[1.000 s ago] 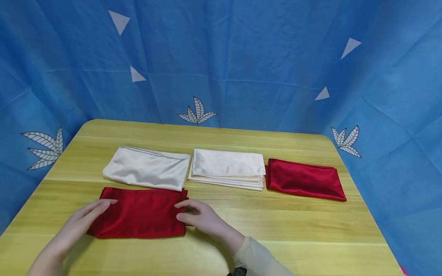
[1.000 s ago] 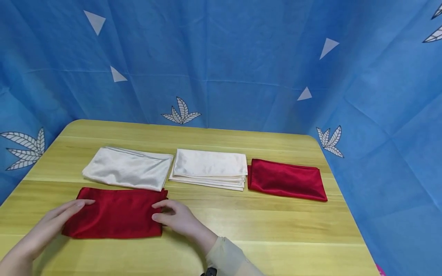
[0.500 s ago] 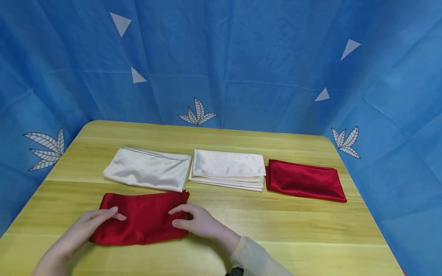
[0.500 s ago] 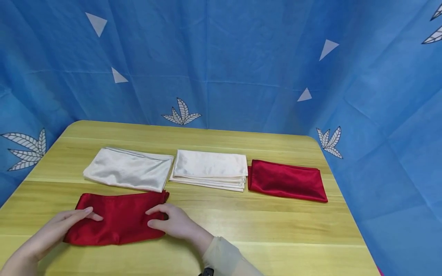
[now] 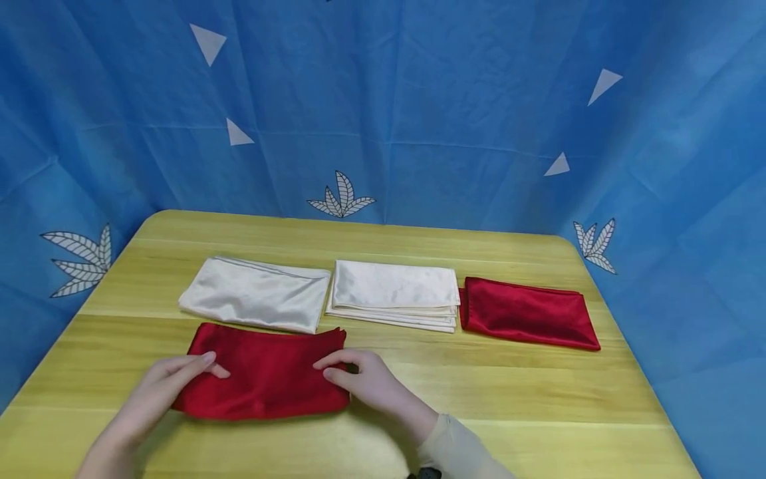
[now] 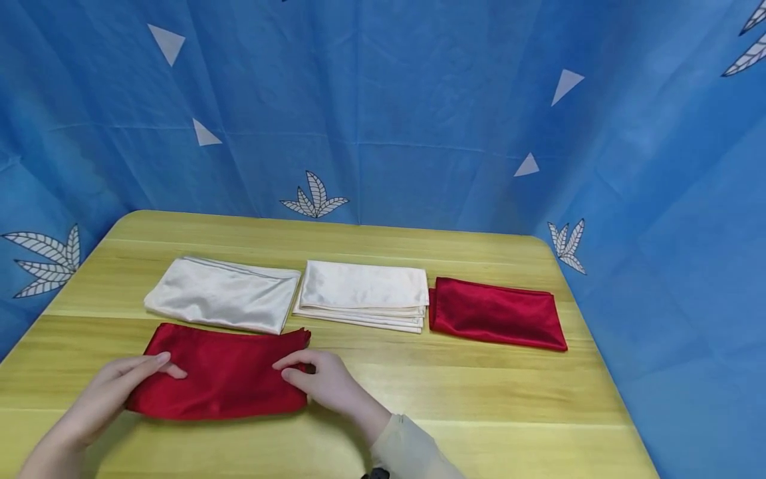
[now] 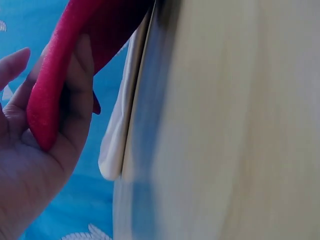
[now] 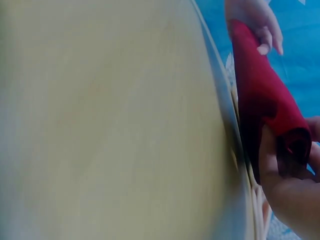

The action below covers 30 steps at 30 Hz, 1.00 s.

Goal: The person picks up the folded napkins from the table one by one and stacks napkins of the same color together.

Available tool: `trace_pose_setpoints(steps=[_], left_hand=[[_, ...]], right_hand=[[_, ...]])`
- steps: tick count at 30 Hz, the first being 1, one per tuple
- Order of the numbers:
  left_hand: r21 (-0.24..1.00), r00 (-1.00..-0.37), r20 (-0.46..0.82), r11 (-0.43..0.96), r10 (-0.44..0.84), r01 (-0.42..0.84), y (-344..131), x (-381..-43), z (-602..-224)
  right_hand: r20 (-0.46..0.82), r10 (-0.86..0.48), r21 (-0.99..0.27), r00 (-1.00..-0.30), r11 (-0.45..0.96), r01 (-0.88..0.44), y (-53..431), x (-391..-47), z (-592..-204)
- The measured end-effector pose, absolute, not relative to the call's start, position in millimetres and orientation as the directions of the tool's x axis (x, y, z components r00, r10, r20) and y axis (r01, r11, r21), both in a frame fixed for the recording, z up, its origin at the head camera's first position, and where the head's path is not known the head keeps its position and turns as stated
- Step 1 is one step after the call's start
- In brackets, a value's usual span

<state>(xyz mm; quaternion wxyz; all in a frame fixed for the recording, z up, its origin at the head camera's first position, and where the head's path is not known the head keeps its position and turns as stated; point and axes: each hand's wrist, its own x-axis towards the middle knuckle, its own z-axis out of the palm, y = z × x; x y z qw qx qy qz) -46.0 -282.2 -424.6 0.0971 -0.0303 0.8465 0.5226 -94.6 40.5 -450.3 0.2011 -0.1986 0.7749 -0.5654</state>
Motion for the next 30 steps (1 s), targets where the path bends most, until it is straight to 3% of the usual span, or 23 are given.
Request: trace_pose_setpoints(steps=[10,17,30], left_hand=[[0.901,-0.974,-0.122,0.434,0.191,-0.028,-233,-67,-420],[0.932,-0.949,-0.084,0.361,0.304,0.033,-190,-93,-423],[0.949,-0.887,-0.056,0.302,0.458,0.095,-83,-145,-429]], right_hand=[[-0.068,-0.484,-0.923,-0.872,0.363,-0.130,91,-95,-411],[-0.005,-0.408,-0.908,-0.913,0.383,-0.167,141,-109,-424],[0.136,-0.112,-0.802,-0.984,0.571,-0.176,228,-124,-414]])
